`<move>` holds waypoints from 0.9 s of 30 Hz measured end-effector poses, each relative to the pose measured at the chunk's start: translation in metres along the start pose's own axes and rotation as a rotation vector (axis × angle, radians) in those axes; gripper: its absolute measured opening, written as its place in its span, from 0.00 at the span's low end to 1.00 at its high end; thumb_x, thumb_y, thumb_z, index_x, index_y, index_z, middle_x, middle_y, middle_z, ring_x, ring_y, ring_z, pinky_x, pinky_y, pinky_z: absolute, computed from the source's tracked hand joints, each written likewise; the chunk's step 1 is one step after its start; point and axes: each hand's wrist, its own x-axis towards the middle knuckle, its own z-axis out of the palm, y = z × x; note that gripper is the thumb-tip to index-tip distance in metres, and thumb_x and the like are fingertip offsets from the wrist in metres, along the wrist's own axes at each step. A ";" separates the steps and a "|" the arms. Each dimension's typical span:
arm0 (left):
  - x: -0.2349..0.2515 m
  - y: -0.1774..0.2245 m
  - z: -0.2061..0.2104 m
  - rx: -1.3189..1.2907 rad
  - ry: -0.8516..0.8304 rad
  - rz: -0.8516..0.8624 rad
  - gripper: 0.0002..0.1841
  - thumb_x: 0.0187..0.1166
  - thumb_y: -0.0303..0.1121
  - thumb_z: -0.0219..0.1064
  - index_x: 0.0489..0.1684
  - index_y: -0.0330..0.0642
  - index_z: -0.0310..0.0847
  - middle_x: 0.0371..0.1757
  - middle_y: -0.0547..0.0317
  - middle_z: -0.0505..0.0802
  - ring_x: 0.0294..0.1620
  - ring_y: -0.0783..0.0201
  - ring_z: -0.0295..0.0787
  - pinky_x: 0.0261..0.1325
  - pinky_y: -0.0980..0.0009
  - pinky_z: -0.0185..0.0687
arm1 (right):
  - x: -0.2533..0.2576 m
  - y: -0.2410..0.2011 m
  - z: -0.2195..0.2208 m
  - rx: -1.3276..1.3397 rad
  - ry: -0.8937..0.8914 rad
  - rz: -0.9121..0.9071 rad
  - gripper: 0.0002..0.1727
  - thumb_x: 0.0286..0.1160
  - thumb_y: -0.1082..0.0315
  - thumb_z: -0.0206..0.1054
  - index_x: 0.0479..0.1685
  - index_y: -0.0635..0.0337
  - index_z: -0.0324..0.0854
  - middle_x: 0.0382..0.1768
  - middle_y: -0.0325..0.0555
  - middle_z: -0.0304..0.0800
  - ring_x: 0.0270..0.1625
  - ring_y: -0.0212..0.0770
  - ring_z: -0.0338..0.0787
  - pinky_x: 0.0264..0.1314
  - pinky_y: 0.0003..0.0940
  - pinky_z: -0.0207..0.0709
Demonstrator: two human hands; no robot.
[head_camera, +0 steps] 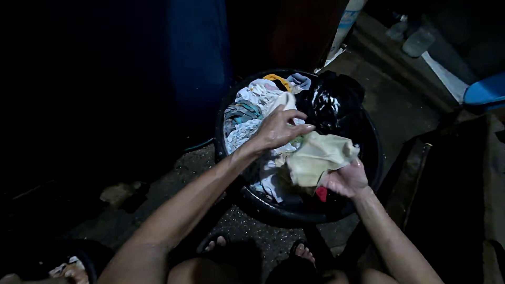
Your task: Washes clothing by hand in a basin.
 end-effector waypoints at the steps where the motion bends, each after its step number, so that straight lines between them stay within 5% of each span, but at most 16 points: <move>1: 0.002 0.004 0.002 0.001 -0.066 0.052 0.23 0.82 0.49 0.70 0.66 0.43 0.88 0.61 0.39 0.87 0.59 0.46 0.85 0.62 0.45 0.80 | 0.002 -0.001 0.005 -0.076 -0.076 0.054 0.35 0.64 0.23 0.63 0.53 0.42 0.87 0.48 0.40 0.96 0.51 0.38 0.94 0.53 0.42 0.89; 2: 0.003 0.008 0.005 -0.005 -0.145 0.097 0.23 0.83 0.49 0.68 0.67 0.42 0.88 0.62 0.38 0.86 0.61 0.45 0.84 0.64 0.45 0.79 | 0.004 -0.002 0.010 -0.143 -0.123 0.088 0.34 0.60 0.24 0.68 0.52 0.40 0.87 0.47 0.37 0.96 0.50 0.35 0.95 0.52 0.38 0.90; 4: 0.002 0.010 0.013 -0.061 -0.317 0.162 0.21 0.84 0.44 0.68 0.59 0.35 0.90 0.54 0.39 0.90 0.57 0.48 0.85 0.64 0.49 0.79 | 0.008 -0.008 0.017 -0.244 -0.150 0.115 0.25 0.70 0.31 0.67 0.50 0.39 0.87 0.45 0.34 0.97 0.47 0.32 0.95 0.50 0.33 0.90; 6: -0.001 0.006 0.021 -0.114 -0.497 0.089 0.18 0.82 0.43 0.70 0.42 0.32 0.88 0.41 0.49 0.90 0.44 0.60 0.86 0.53 0.58 0.81 | 0.010 -0.015 0.021 -0.349 -0.098 0.168 0.21 0.87 0.41 0.50 0.47 0.41 0.84 0.40 0.34 0.96 0.42 0.30 0.94 0.46 0.29 0.90; 9: -0.006 -0.003 0.025 -0.098 -0.579 -0.038 0.17 0.80 0.41 0.73 0.33 0.32 0.86 0.28 0.55 0.89 0.29 0.67 0.83 0.38 0.64 0.80 | 0.007 -0.020 0.021 -0.420 0.034 0.251 0.27 0.93 0.49 0.33 0.46 0.46 0.80 0.35 0.35 0.93 0.36 0.29 0.92 0.38 0.26 0.88; 13: -0.010 -0.003 0.014 -0.078 -0.519 -0.024 0.17 0.77 0.41 0.76 0.25 0.35 0.83 0.24 0.59 0.86 0.26 0.70 0.80 0.34 0.68 0.78 | 0.001 -0.012 0.021 -0.442 0.018 0.224 0.23 0.91 0.47 0.38 0.52 0.46 0.78 0.38 0.33 0.94 0.38 0.27 0.93 0.41 0.24 0.88; 17: -0.012 0.008 -0.001 0.063 -0.455 0.033 0.21 0.77 0.45 0.76 0.21 0.36 0.80 0.26 0.58 0.81 0.29 0.66 0.76 0.35 0.64 0.71 | 0.002 -0.013 0.026 -0.475 -0.061 0.166 0.17 0.84 0.43 0.53 0.50 0.40 0.82 0.38 0.27 0.94 0.38 0.22 0.91 0.40 0.21 0.86; 20: -0.015 0.009 -0.007 0.173 -0.361 0.081 0.25 0.76 0.48 0.75 0.16 0.37 0.77 0.23 0.56 0.80 0.28 0.62 0.76 0.34 0.59 0.70 | -0.001 -0.012 0.021 -0.478 -0.097 0.163 0.22 0.71 0.34 0.67 0.46 0.39 0.83 0.36 0.25 0.94 0.36 0.20 0.91 0.38 0.19 0.85; 23: -0.019 0.004 -0.015 0.208 -0.225 0.105 0.23 0.81 0.43 0.70 0.18 0.33 0.78 0.26 0.51 0.82 0.32 0.56 0.80 0.38 0.54 0.73 | -0.006 -0.006 0.012 -0.519 -0.098 0.198 0.15 0.79 0.44 0.57 0.36 0.39 0.82 0.29 0.21 0.92 0.30 0.16 0.87 0.33 0.16 0.81; 27: -0.024 0.004 -0.031 0.148 0.077 0.106 0.22 0.83 0.40 0.68 0.20 0.31 0.78 0.27 0.53 0.81 0.32 0.60 0.78 0.39 0.58 0.74 | -0.012 0.008 -0.017 -0.548 -0.152 0.206 0.13 0.75 0.43 0.65 0.32 0.37 0.86 0.31 0.18 0.91 0.37 0.15 0.87 0.45 0.17 0.81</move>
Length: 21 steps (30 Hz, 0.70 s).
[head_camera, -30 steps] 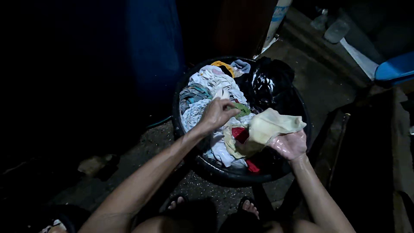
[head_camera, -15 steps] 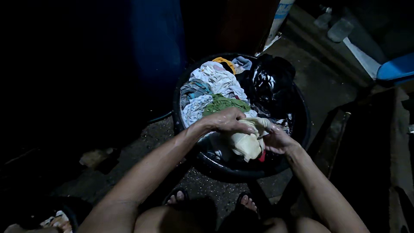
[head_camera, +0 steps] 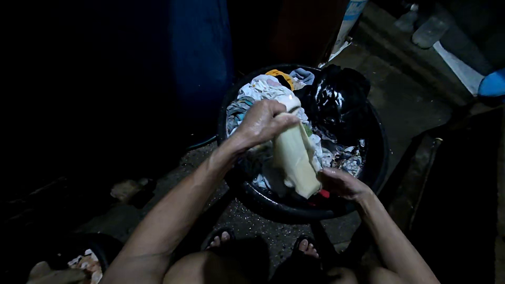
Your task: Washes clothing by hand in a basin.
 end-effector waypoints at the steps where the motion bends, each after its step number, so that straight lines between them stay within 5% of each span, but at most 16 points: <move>1: 0.001 -0.001 -0.007 0.004 0.070 -0.008 0.21 0.82 0.40 0.68 0.20 0.32 0.78 0.28 0.54 0.81 0.31 0.63 0.77 0.39 0.61 0.74 | -0.001 0.008 -0.007 -0.071 -0.004 -0.010 0.11 0.76 0.50 0.64 0.30 0.38 0.87 0.31 0.17 0.90 0.37 0.15 0.86 0.46 0.18 0.79; 5: 0.002 -0.006 -0.032 0.022 0.258 -0.103 0.21 0.79 0.41 0.72 0.19 0.37 0.74 0.29 0.59 0.79 0.30 0.71 0.75 0.37 0.69 0.72 | -0.010 0.027 -0.014 -0.330 0.080 -0.073 0.09 0.78 0.72 0.61 0.44 0.57 0.87 0.38 0.22 0.91 0.43 0.15 0.87 0.54 0.18 0.82; 8: 0.002 -0.013 -0.034 0.035 0.324 -0.134 0.20 0.77 0.39 0.74 0.18 0.40 0.72 0.27 0.63 0.77 0.28 0.74 0.73 0.35 0.73 0.70 | -0.012 0.039 -0.010 -0.405 0.258 -0.182 0.11 0.72 0.73 0.63 0.48 0.64 0.86 0.41 0.28 0.90 0.45 0.17 0.87 0.55 0.18 0.81; 13: 0.000 -0.019 -0.032 0.041 0.340 -0.155 0.21 0.78 0.39 0.73 0.16 0.42 0.70 0.25 0.65 0.76 0.27 0.75 0.71 0.34 0.75 0.67 | -0.001 0.037 0.009 -0.543 0.811 -0.314 0.20 0.72 0.69 0.65 0.61 0.69 0.72 0.33 0.35 0.85 0.31 0.19 0.82 0.37 0.20 0.79; 16: 0.000 -0.020 -0.029 0.030 0.368 -0.121 0.21 0.77 0.38 0.73 0.15 0.45 0.68 0.25 0.67 0.75 0.26 0.79 0.70 0.31 0.80 0.65 | 0.005 0.035 0.012 -0.857 1.076 -0.369 0.20 0.72 0.66 0.64 0.57 0.73 0.76 0.35 0.55 0.85 0.33 0.41 0.84 0.38 0.39 0.79; 18: 0.000 -0.018 -0.028 0.023 0.368 -0.099 0.20 0.77 0.37 0.73 0.15 0.45 0.68 0.26 0.68 0.76 0.26 0.81 0.70 0.31 0.82 0.64 | 0.003 0.032 0.003 -0.976 1.076 -0.411 0.16 0.74 0.68 0.62 0.52 0.75 0.78 0.41 0.64 0.85 0.37 0.50 0.85 0.41 0.46 0.79; 21: 0.001 -0.018 -0.026 0.004 0.341 -0.095 0.20 0.77 0.37 0.73 0.16 0.45 0.70 0.26 0.69 0.76 0.25 0.82 0.70 0.31 0.83 0.65 | -0.005 0.028 -0.017 -0.852 0.993 -0.425 0.13 0.78 0.68 0.61 0.45 0.71 0.85 0.39 0.51 0.85 0.37 0.35 0.82 0.43 0.33 0.77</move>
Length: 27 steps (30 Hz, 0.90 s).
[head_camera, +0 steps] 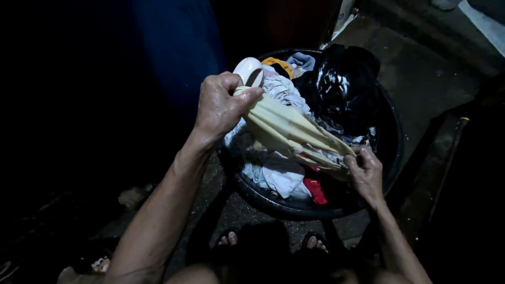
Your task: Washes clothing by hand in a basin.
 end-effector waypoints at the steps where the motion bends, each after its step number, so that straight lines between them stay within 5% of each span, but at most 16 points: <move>1: 0.002 -0.001 0.001 -0.009 -0.014 -0.005 0.19 0.78 0.38 0.72 0.16 0.45 0.71 0.25 0.70 0.76 0.25 0.82 0.70 0.31 0.83 0.66 | 0.004 0.004 -0.005 0.078 -0.034 0.043 0.11 0.79 0.67 0.61 0.44 0.67 0.85 0.38 0.41 0.85 0.38 0.25 0.82 0.45 0.25 0.77; 3: 0.008 -0.004 0.003 -0.023 -0.066 -0.006 0.18 0.80 0.37 0.71 0.18 0.45 0.73 0.25 0.71 0.78 0.25 0.83 0.72 0.32 0.84 0.68 | 0.011 0.010 -0.013 0.188 -0.053 0.085 0.09 0.79 0.67 0.63 0.45 0.64 0.85 0.35 0.33 0.85 0.36 0.16 0.81 0.43 0.17 0.77; 5: 0.016 -0.007 0.007 -0.002 -0.120 -0.025 0.16 0.82 0.37 0.69 0.23 0.41 0.80 0.29 0.67 0.82 0.28 0.82 0.75 0.35 0.83 0.71 | 0.018 0.010 -0.022 0.172 -0.083 0.102 0.14 0.76 0.64 0.68 0.55 0.62 0.84 0.39 0.34 0.86 0.39 0.19 0.83 0.45 0.20 0.80; 8: 0.029 -0.014 0.020 -0.019 -0.142 -0.093 0.14 0.83 0.36 0.68 0.27 0.37 0.83 0.30 0.65 0.84 0.29 0.80 0.76 0.38 0.80 0.73 | 0.029 0.010 -0.034 -0.027 -0.139 0.051 0.30 0.68 0.62 0.78 0.69 0.66 0.79 0.48 0.56 0.87 0.42 0.44 0.84 0.47 0.45 0.78; 11: 0.038 -0.029 0.035 -0.169 -0.085 -0.135 0.10 0.82 0.32 0.69 0.29 0.39 0.83 0.25 0.71 0.84 0.25 0.83 0.78 0.35 0.83 0.76 | 0.033 0.005 -0.039 -0.169 -0.019 -0.167 0.20 0.68 0.71 0.71 0.57 0.74 0.82 0.48 0.66 0.86 0.44 0.53 0.86 0.48 0.49 0.79; 14: 0.036 -0.052 0.039 -0.210 -0.055 -0.085 0.04 0.80 0.27 0.68 0.44 0.37 0.87 0.39 0.66 0.91 0.36 0.82 0.85 0.46 0.81 0.83 | 0.020 -0.007 -0.026 -0.237 0.103 -0.324 0.15 0.68 0.73 0.65 0.50 0.76 0.83 0.44 0.67 0.85 0.44 0.55 0.86 0.48 0.46 0.81; 16: 0.030 -0.072 0.038 -0.009 -0.112 -0.080 0.08 0.80 0.24 0.66 0.50 0.32 0.88 0.52 0.49 0.90 0.50 0.66 0.86 0.59 0.69 0.82 | -0.003 -0.011 0.001 -0.267 0.013 -0.365 0.12 0.69 0.73 0.67 0.46 0.72 0.85 0.44 0.66 0.88 0.46 0.61 0.90 0.48 0.55 0.84; 19: 0.015 -0.098 0.041 0.306 -0.289 -0.250 0.10 0.80 0.20 0.64 0.52 0.31 0.89 0.63 0.29 0.85 0.67 0.34 0.82 0.72 0.36 0.74 | -0.045 -0.010 0.053 -0.222 -0.499 -0.365 0.10 0.70 0.76 0.69 0.46 0.62 0.91 0.49 0.61 0.92 0.51 0.64 0.92 0.52 0.63 0.83; 21: 0.009 -0.098 0.043 0.345 -0.305 -0.364 0.10 0.80 0.20 0.65 0.53 0.31 0.89 0.63 0.29 0.85 0.68 0.33 0.81 0.71 0.34 0.72 | -0.052 -0.005 0.070 -0.138 -0.849 -0.257 0.13 0.79 0.75 0.62 0.54 0.61 0.91 0.58 0.59 0.92 0.61 0.63 0.89 0.65 0.61 0.77; 22: 0.007 -0.096 0.042 0.339 -0.292 -0.398 0.10 0.80 0.21 0.65 0.54 0.32 0.88 0.63 0.31 0.86 0.68 0.35 0.82 0.71 0.35 0.73 | -0.050 0.000 0.072 -0.083 -0.884 -0.181 0.14 0.82 0.72 0.61 0.57 0.62 0.90 0.59 0.58 0.92 0.63 0.60 0.90 0.69 0.59 0.77; 27: -0.006 -0.089 0.043 0.271 -0.271 -0.423 0.14 0.82 0.29 0.68 0.63 0.42 0.87 0.61 0.45 0.93 0.65 0.41 0.88 0.67 0.32 0.76 | -0.034 0.012 0.065 0.068 -0.594 0.222 0.16 0.88 0.66 0.55 0.57 0.65 0.87 0.42 0.51 0.93 0.42 0.41 0.91 0.52 0.41 0.84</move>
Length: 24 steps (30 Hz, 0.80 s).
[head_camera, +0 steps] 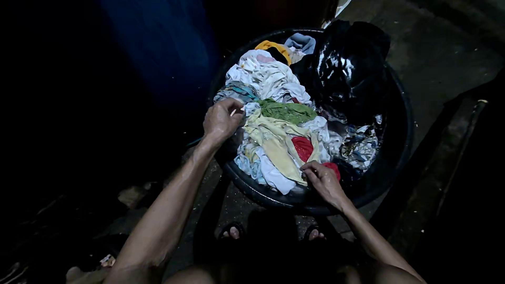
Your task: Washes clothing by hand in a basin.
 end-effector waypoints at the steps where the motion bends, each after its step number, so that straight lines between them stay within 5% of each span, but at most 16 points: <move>1: -0.004 0.001 0.003 0.027 -0.015 -0.002 0.15 0.83 0.31 0.68 0.64 0.44 0.87 0.62 0.47 0.93 0.66 0.41 0.88 0.67 0.30 0.75 | 0.001 0.001 -0.001 -0.003 0.008 0.022 0.16 0.87 0.64 0.57 0.56 0.65 0.86 0.40 0.51 0.91 0.40 0.42 0.90 0.50 0.42 0.83; 4: -0.013 -0.005 0.011 0.190 -0.006 0.034 0.18 0.83 0.32 0.67 0.70 0.49 0.85 0.64 0.40 0.91 0.67 0.35 0.86 0.68 0.28 0.70 | 0.000 0.001 0.003 -0.101 -0.129 -0.044 0.16 0.82 0.60 0.64 0.54 0.64 0.87 0.43 0.53 0.91 0.46 0.48 0.90 0.55 0.49 0.82; 7: -0.014 -0.011 0.017 0.308 0.023 0.068 0.22 0.81 0.32 0.68 0.76 0.51 0.82 0.60 0.33 0.90 0.63 0.30 0.86 0.64 0.27 0.69 | -0.012 0.002 0.008 -0.268 -0.155 -0.179 0.15 0.74 0.66 0.71 0.57 0.62 0.89 0.49 0.56 0.94 0.58 0.61 0.88 0.68 0.62 0.71; 11: -0.041 0.031 0.026 0.014 -0.022 0.065 0.24 0.77 0.31 0.74 0.74 0.44 0.82 0.67 0.43 0.91 0.67 0.40 0.88 0.69 0.34 0.78 | -0.016 0.008 0.006 -0.353 0.001 -0.221 0.10 0.70 0.73 0.71 0.48 0.60 0.92 0.44 0.54 0.95 0.60 0.66 0.88 0.71 0.68 0.69; 13: -0.076 0.067 0.049 -0.174 -0.101 0.230 0.25 0.70 0.30 0.81 0.69 0.44 0.84 0.63 0.48 0.93 0.60 0.47 0.92 0.63 0.40 0.85 | -0.016 0.011 0.007 -0.300 0.083 -0.146 0.08 0.72 0.69 0.71 0.42 0.64 0.91 0.39 0.57 0.94 0.52 0.65 0.90 0.63 0.67 0.74; 15: -0.099 0.088 0.089 -0.216 -0.271 0.413 0.25 0.71 0.35 0.80 0.70 0.50 0.87 0.62 0.52 0.94 0.60 0.52 0.93 0.64 0.45 0.87 | -0.019 0.007 0.003 -0.182 0.141 0.063 0.16 0.71 0.66 0.72 0.46 0.73 0.89 0.44 0.67 0.92 0.54 0.66 0.90 0.64 0.64 0.76; 17: -0.106 0.084 0.122 -0.108 -0.476 0.498 0.22 0.80 0.40 0.71 0.74 0.53 0.85 0.58 0.42 0.92 0.55 0.43 0.91 0.57 0.41 0.83 | -0.021 0.005 -0.006 -0.032 0.102 0.300 0.22 0.72 0.66 0.74 0.58 0.75 0.84 0.53 0.66 0.90 0.60 0.59 0.89 0.68 0.58 0.76; 19: -0.087 0.058 0.134 0.049 -0.620 0.469 0.20 0.87 0.40 0.63 0.75 0.48 0.84 0.63 0.33 0.90 0.60 0.35 0.89 0.61 0.35 0.80 | -0.015 0.009 -0.014 0.000 -0.022 0.393 0.15 0.74 0.63 0.75 0.48 0.68 0.85 0.41 0.56 0.89 0.47 0.50 0.87 0.55 0.55 0.77; 24: 0.009 0.004 0.104 0.429 -0.272 0.398 0.17 0.87 0.38 0.62 0.68 0.48 0.86 0.61 0.34 0.91 0.58 0.30 0.90 0.53 0.29 0.82 | -0.019 0.006 -0.026 -0.152 0.010 0.341 0.13 0.79 0.63 0.70 0.44 0.67 0.86 0.38 0.57 0.90 0.45 0.54 0.88 0.54 0.56 0.76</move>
